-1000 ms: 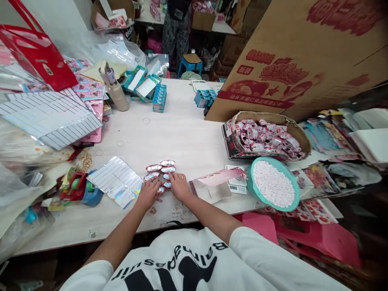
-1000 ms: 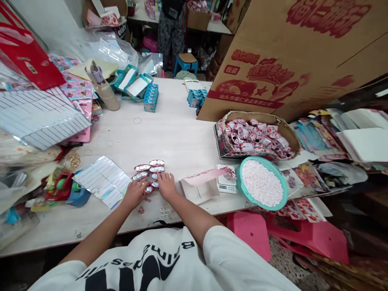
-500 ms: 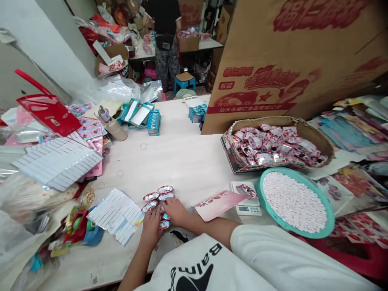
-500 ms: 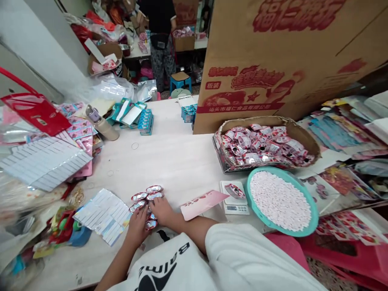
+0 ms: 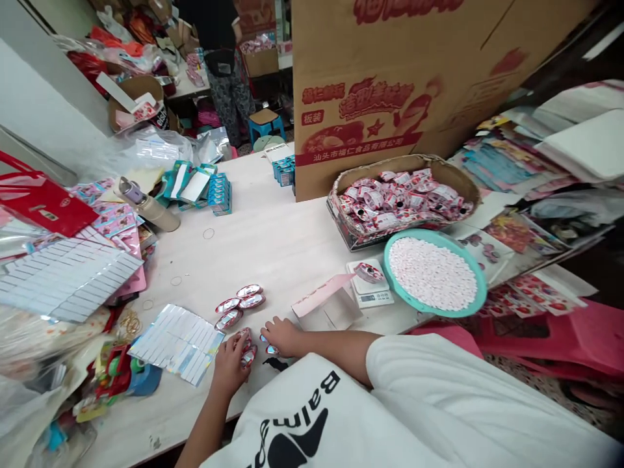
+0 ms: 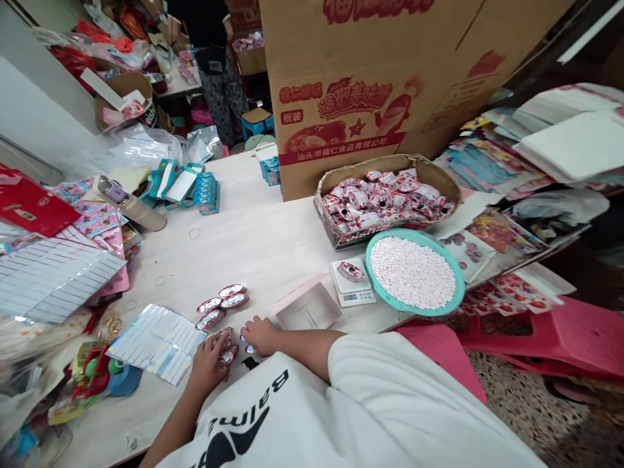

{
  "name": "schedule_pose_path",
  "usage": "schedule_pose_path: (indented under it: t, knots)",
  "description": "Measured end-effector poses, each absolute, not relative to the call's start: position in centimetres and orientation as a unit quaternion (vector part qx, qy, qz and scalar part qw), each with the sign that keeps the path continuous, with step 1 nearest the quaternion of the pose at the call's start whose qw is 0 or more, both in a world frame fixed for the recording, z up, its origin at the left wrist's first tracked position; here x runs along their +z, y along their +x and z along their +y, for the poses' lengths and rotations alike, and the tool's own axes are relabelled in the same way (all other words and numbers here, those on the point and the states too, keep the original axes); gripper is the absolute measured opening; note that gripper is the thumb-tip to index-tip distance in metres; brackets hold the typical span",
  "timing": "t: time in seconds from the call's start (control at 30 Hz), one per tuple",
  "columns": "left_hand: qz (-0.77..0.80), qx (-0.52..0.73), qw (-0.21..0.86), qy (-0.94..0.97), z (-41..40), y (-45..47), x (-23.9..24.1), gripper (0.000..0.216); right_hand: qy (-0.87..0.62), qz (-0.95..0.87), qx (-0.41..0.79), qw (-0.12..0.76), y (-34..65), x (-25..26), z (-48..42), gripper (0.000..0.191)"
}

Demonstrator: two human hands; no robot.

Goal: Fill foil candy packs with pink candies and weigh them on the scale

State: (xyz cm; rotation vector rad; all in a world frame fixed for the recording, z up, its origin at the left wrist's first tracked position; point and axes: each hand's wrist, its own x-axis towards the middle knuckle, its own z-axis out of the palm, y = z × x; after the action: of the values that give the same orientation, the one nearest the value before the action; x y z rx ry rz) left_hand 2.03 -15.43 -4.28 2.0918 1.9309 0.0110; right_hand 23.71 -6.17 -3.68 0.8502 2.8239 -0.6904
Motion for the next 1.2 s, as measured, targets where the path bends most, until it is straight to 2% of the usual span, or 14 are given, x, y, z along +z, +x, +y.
schedule_pose_path:
  t: [0.1,0.23,0.37,0.53,0.73,0.93,1.1,1.2]
  knots:
    - [0.695,0.009,0.138,0.706,-14.8,2.8,-4.5,0.064,0.295,0.925,-0.232,0.061,24.1,-3.8,-6.8,0.061]
    - [0.701,0.014,0.143,0.699,-13.9,2.4,-4.9,0.053,0.302,0.918,-0.253,0.046,24.8,-3.2,-7.5,0.060]
    - [0.682,0.039,0.175,0.709,-14.9,1.5,-4.2,0.059,0.320,0.904,-0.285,0.000,27.8,-1.2,-9.3,0.062]
    - [0.651,0.097,0.265,0.705,-16.6,4.6,-0.5,0.067,0.437,0.795,-0.393,-0.150,35.3,2.1,-12.6,0.079]
    - [0.559,0.114,0.321,0.756,-13.5,16.8,4.5,0.069,0.580,0.719,-0.329,-0.193,44.8,3.8,-12.5,0.079]
    - [0.573,0.175,0.284,0.749,-8.9,25.7,5.4,0.067,0.520,0.783,-0.305,-0.155,47.2,2.2,-7.3,0.064]
    - [0.621,0.077,0.146,0.766,-6.1,26.6,3.0,0.065,0.439,0.853,-0.274,-0.063,45.6,-0.8,-5.2,0.045]
    - [0.629,0.023,0.113,0.768,-5.6,26.5,1.2,0.060,0.389,0.888,-0.246,-0.015,45.3,-2.1,-5.4,0.050]
